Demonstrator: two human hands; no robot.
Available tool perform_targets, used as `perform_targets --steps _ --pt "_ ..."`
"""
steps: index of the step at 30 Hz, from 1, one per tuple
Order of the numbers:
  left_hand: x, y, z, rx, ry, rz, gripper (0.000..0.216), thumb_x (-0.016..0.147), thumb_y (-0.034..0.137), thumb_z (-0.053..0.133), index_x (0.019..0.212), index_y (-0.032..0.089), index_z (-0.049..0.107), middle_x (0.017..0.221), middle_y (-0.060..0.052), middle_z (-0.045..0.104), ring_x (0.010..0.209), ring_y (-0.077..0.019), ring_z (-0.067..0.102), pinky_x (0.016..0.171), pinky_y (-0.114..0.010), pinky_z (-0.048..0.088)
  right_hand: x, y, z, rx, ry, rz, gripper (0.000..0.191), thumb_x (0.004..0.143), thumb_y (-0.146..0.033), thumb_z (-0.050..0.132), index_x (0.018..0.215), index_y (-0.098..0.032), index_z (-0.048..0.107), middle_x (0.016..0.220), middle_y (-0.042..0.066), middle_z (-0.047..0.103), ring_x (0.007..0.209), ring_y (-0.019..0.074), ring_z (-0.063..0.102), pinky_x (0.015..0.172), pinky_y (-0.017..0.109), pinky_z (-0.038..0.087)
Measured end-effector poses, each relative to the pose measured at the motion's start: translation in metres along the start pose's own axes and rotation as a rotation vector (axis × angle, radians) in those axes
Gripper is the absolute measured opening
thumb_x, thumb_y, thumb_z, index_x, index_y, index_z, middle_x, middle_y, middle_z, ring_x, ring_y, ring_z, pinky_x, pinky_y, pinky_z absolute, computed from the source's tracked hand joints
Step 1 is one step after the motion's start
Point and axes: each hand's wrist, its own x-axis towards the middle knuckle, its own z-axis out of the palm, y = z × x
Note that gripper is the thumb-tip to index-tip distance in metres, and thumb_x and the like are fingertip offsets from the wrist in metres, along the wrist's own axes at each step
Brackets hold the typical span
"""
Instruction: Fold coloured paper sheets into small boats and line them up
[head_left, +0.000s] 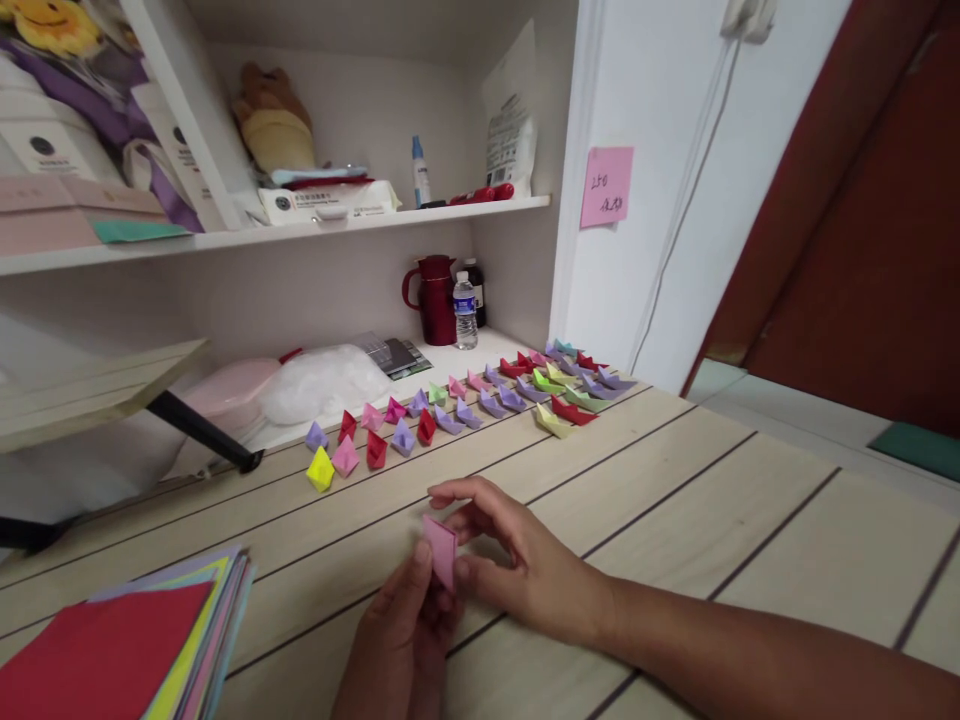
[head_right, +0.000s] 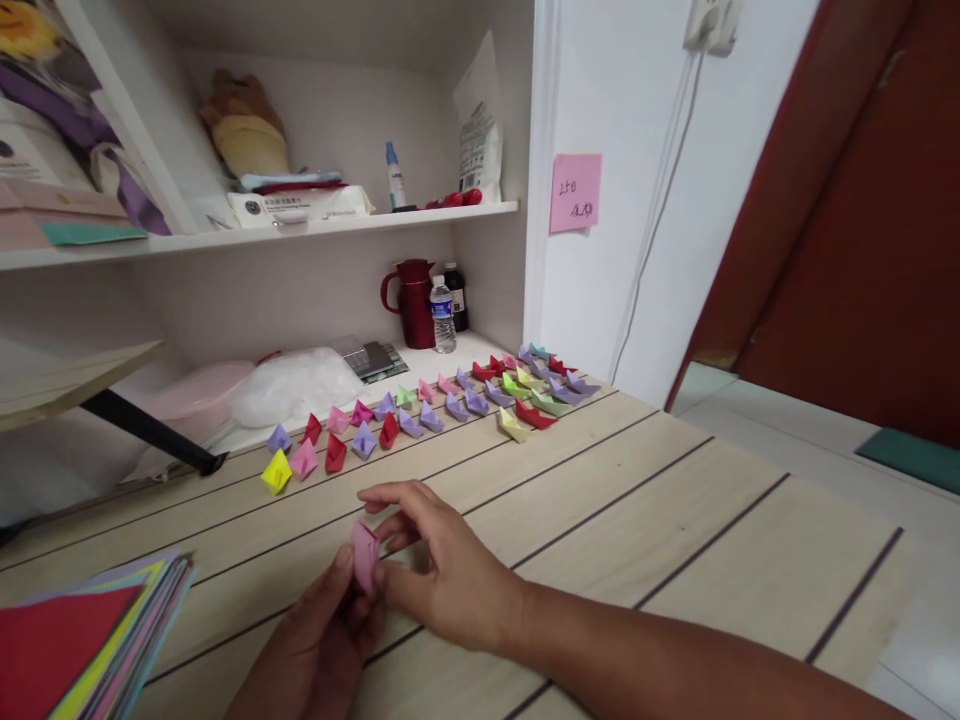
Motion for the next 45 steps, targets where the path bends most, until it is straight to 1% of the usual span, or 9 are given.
perform_targets --steps 5,10,16,21,26,29,33,38,45 --pt "-0.003 0.0 0.007 -0.009 -0.08 0.009 0.035 0.056 0.037 0.089 0.082 0.016 0.077 0.082 -0.006 0.073 0.081 -0.0156 0.064 0.075 -0.026 0.054 0.001 0.001 0.002 -0.143 0.004 -0.099 0.069 0.071 -0.003 0.069 0.132 -0.031 0.053 0.124 0.005 0.056 0.112 0.021 0.055 0.098 0.037 0.045" --pt "-0.006 -0.005 0.011 -0.021 -0.013 0.029 0.04 0.045 0.036 0.093 0.079 0.018 0.079 0.085 -0.007 0.076 0.099 -0.0219 0.065 0.081 -0.027 0.054 0.007 0.004 -0.001 -0.156 0.038 -0.07 0.03 0.077 -0.014 0.074 0.105 -0.026 0.072 0.1 0.004 0.064 0.094 0.0182 0.062 0.085 0.031 0.051" --pt "-0.011 -0.006 0.015 0.023 0.042 0.073 0.047 0.043 0.043 0.093 0.079 0.016 0.079 0.095 -0.01 0.077 0.117 -0.0281 0.059 0.1 -0.035 0.047 0.01 0.004 -0.009 -0.191 0.029 -0.065 0.013 0.077 -0.029 0.079 0.083 -0.018 0.076 0.082 0.002 0.064 0.078 0.0155 0.063 0.071 0.025 0.05" --pt "-0.013 -0.006 0.013 0.048 0.056 0.074 0.045 0.045 0.041 0.092 0.078 0.015 0.078 0.095 -0.011 0.076 0.105 -0.0246 0.063 0.101 -0.037 0.046 0.008 0.002 -0.011 -0.389 0.017 -0.174 0.04 0.082 -0.046 0.072 0.059 -0.015 0.062 0.063 -0.001 0.053 0.057 0.0108 0.051 0.053 0.022 0.038" --pt "-0.016 -0.001 0.011 0.038 0.02 0.018 0.038 0.052 0.036 0.091 0.076 0.01 0.077 0.089 -0.01 0.075 0.089 -0.0161 0.065 0.082 -0.023 0.053 0.008 0.003 -0.009 -0.449 -0.043 -0.229 0.03 0.088 -0.04 0.066 0.071 -0.016 0.067 0.071 0.002 0.057 0.066 0.0131 0.056 0.06 0.023 0.043" --pt "-0.018 0.002 0.013 -0.065 0.069 0.005 0.026 0.058 0.024 0.088 0.079 0.013 0.077 0.089 -0.009 0.076 0.087 -0.0154 0.067 0.074 -0.02 0.055 0.009 0.007 -0.007 -0.343 -0.008 -0.154 0.02 0.084 -0.034 0.072 0.096 -0.018 0.069 0.092 0.005 0.062 0.082 0.0161 0.061 0.071 0.026 0.049" --pt "-0.017 0.003 0.018 -0.207 0.154 -0.019 0.01 0.079 0.009 0.07 0.071 0.014 0.075 0.078 -0.007 0.076 0.073 -0.0139 0.07 0.068 -0.024 0.058 0.008 0.009 -0.004 -0.222 0.026 -0.061 0.05 0.08 -0.028 0.076 0.126 -0.026 0.056 0.118 0.006 0.055 0.091 0.0168 0.063 0.079 0.03 0.053" --pt "-0.018 0.005 0.025 -0.232 0.196 -0.017 0.029 0.088 0.002 0.055 0.067 0.012 0.072 0.068 -0.007 0.074 0.061 -0.0116 0.069 0.063 -0.023 0.058 0.005 0.004 -0.002 -0.212 0.025 -0.135 0.049 0.081 -0.015 0.067 0.127 -0.027 0.056 0.128 0.007 0.05 0.102 0.0175 0.06 0.09 0.033 0.052" --pt "-0.015 0.003 0.018 -0.188 0.175 -0.025 0.023 0.089 0.001 0.053 0.08 0.01 0.073 0.082 -0.012 0.076 0.07 -0.0142 0.072 0.061 -0.023 0.058 0.006 0.0 -0.001 -0.207 0.05 -0.121 0.039 0.08 -0.01 0.061 0.118 -0.02 0.064 0.11 0.007 0.062 0.096 0.0182 0.063 0.086 0.033 0.053"
